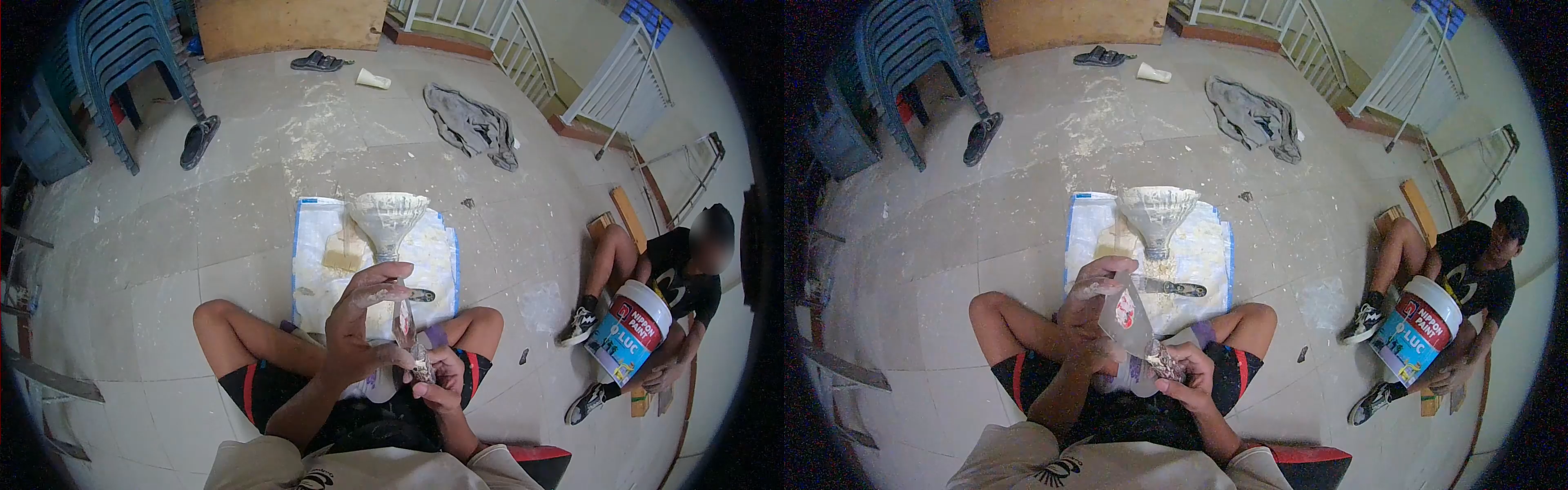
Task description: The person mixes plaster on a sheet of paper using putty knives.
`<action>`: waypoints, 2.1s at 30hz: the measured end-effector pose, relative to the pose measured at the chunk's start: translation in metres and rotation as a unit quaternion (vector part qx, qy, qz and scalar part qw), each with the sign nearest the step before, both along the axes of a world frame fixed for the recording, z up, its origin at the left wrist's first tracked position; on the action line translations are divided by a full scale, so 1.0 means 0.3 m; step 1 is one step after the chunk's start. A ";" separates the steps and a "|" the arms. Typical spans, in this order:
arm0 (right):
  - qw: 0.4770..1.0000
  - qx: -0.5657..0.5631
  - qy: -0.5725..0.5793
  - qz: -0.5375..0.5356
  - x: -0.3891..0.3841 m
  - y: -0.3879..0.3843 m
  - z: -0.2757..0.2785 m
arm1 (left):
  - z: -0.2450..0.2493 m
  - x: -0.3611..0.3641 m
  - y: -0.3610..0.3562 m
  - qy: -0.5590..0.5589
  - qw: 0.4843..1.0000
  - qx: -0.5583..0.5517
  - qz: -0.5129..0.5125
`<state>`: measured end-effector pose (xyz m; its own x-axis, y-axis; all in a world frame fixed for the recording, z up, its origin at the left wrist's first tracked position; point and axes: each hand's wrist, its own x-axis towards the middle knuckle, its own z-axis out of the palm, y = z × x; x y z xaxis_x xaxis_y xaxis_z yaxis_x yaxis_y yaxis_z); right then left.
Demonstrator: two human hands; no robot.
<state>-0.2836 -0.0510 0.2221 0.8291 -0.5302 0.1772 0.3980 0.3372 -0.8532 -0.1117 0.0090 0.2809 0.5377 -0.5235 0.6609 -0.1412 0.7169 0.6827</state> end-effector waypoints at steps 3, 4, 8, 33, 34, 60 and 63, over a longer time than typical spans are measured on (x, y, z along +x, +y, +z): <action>1.000 0.003 -0.012 0.016 0.006 -0.003 -0.005 | 0.015 -0.007 0.006 -0.012 0.999 0.018 0.049; 1.000 0.000 0.002 -0.001 0.011 0.002 -0.004 | 0.016 -0.010 0.008 -0.018 0.997 0.027 0.068; 0.998 0.034 0.026 -0.035 0.027 0.034 -0.014 | -0.015 -0.016 0.008 -0.011 0.986 0.059 0.154; 0.877 0.369 -0.123 0.282 0.025 0.088 -0.063 | -0.009 -0.033 -0.006 0.281 0.943 -0.011 -0.177; 0.882 0.360 -0.120 0.280 0.027 0.088 -0.065 | -0.006 -0.034 -0.007 0.272 0.949 -0.010 -0.160; 0.914 0.286 -0.021 0.288 0.034 0.082 -0.094 | -0.006 -0.063 -0.009 0.273 0.949 -0.073 -0.137; 0.907 0.299 -0.029 0.295 0.031 0.085 -0.101 | -0.006 -0.075 -0.006 0.243 0.963 -0.065 -0.092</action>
<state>-0.2742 -0.0254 0.1919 0.9983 -0.0120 0.0569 0.0354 0.9019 -0.4305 -0.1341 0.0073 0.2790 0.7061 -0.5698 0.4205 0.3108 0.7829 0.5390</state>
